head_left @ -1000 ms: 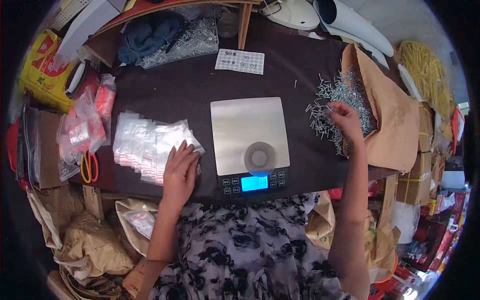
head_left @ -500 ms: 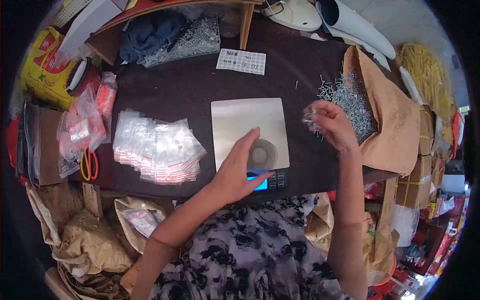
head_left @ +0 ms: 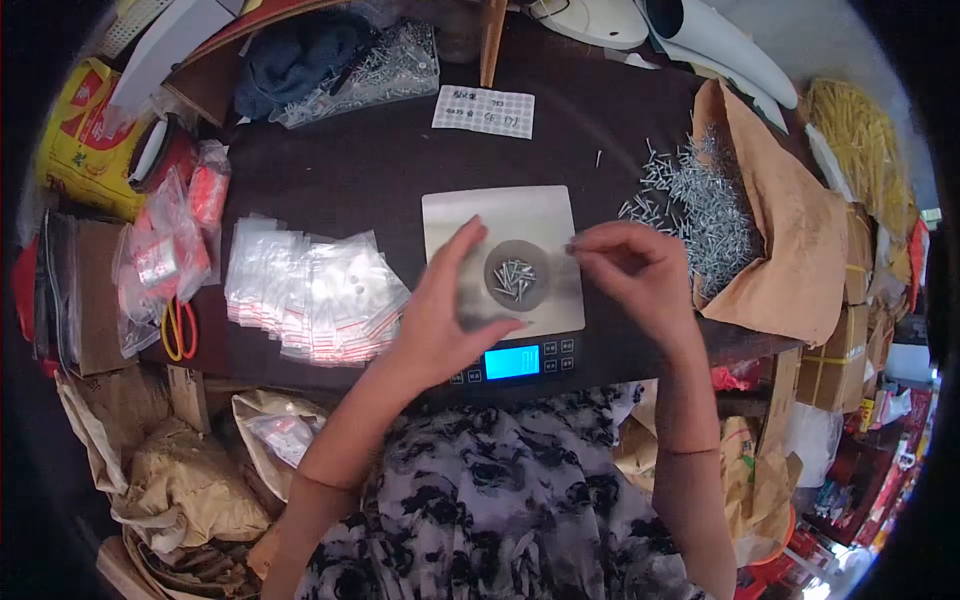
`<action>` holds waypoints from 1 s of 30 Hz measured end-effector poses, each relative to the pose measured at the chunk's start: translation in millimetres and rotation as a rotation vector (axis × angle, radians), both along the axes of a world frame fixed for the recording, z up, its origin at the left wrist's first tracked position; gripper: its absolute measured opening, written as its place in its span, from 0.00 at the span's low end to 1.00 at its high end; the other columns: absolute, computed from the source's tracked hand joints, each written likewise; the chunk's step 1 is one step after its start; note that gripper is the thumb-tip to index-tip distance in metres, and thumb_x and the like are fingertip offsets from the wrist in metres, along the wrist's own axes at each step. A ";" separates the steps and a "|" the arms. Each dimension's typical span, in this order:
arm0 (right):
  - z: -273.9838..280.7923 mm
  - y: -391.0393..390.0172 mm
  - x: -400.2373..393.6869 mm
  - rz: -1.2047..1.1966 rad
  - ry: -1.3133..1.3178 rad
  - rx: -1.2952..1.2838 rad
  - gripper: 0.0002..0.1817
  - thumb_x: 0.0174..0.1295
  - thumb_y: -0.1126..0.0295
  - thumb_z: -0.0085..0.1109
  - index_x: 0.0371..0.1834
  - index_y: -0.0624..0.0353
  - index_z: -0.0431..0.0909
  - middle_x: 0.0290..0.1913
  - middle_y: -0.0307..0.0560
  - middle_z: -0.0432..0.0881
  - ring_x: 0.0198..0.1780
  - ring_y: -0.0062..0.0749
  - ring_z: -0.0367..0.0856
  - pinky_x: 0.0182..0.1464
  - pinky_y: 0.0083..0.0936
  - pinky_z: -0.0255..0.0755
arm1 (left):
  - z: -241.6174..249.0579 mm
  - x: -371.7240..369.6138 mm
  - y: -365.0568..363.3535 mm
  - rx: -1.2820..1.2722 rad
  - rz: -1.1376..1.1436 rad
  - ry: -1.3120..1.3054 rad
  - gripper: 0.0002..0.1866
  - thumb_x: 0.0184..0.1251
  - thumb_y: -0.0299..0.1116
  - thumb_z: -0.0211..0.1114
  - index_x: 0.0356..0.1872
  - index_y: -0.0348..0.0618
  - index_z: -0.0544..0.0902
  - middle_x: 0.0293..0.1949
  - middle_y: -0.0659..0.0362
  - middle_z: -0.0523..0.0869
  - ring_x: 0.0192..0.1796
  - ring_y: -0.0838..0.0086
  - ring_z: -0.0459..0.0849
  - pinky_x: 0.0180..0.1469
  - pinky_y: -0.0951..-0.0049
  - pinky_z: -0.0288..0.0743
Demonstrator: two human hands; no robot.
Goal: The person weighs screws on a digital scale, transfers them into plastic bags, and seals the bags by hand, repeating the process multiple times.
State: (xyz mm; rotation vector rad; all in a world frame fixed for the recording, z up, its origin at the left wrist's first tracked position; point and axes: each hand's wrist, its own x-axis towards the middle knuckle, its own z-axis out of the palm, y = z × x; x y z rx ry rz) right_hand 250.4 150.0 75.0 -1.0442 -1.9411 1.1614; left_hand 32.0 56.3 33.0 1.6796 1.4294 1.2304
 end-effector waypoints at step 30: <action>-14.7 -21.8 -6.6 0.016 -0.031 -0.012 0.17 0.55 0.75 0.67 0.50 0.56 0.82 0.45 0.43 0.83 0.41 0.24 0.82 0.41 0.20 0.74 | -31.2 -56.6 -58.7 -0.076 0.364 0.283 0.07 0.56 0.17 0.67 0.36 0.35 0.82 0.38 0.53 0.83 0.44 0.65 0.84 0.45 0.72 0.78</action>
